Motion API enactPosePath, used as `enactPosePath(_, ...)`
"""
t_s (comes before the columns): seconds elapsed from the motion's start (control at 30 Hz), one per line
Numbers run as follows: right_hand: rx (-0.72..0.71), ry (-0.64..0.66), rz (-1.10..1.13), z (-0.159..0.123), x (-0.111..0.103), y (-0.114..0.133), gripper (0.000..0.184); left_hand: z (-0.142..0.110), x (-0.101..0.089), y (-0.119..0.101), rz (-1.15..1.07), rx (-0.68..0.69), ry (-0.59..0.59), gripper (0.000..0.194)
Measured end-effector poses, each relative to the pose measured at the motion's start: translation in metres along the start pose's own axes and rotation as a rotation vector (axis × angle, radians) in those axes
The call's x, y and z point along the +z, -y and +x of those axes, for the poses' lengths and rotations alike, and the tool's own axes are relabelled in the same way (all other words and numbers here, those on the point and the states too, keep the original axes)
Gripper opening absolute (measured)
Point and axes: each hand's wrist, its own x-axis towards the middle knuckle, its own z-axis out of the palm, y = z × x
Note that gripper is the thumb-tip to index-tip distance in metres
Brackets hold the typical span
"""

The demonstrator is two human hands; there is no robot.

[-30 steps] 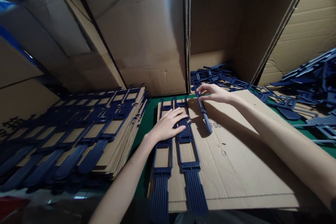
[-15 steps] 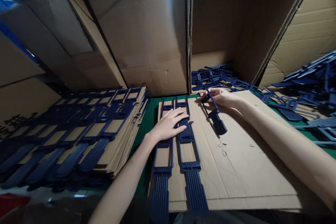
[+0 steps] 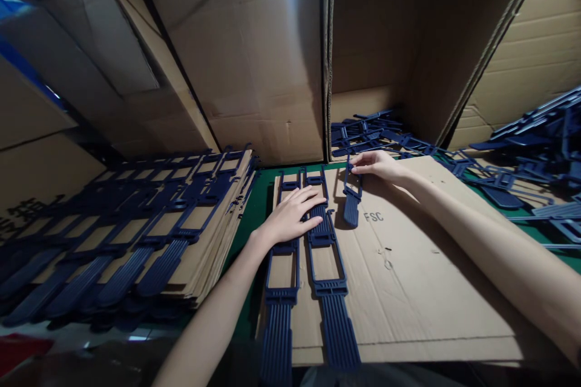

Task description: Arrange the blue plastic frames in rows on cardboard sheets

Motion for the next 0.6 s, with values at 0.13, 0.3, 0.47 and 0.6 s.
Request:
enactPosePath(0.13, -0.108, -0.010, -0.261, 0.005, 0.001, -0.005, 0.034, 0.000, 0.000, 0.000, 0.002, -0.005, 0.004, 0.042)
enactPosePath(0.3, -0.295, 0.029, -0.576, 0.005, 0.001, -0.006, 0.026, 0.000, 0.000, -0.001, -0.001, -0.010, 0.006, 0.041)
enactPosePath(0.47, -0.518, 0.086, -0.725, 0.007, 0.002, -0.006, 0.021, 0.000, 0.001, 0.000, -0.015, 0.000, -0.002, 0.041)
enactPosePath(0.6, -0.594, 0.114, -0.759, 0.009, 0.003, -0.011, 0.020, 0.000, 0.002, 0.001, -0.010, 0.004, -0.001, 0.042)
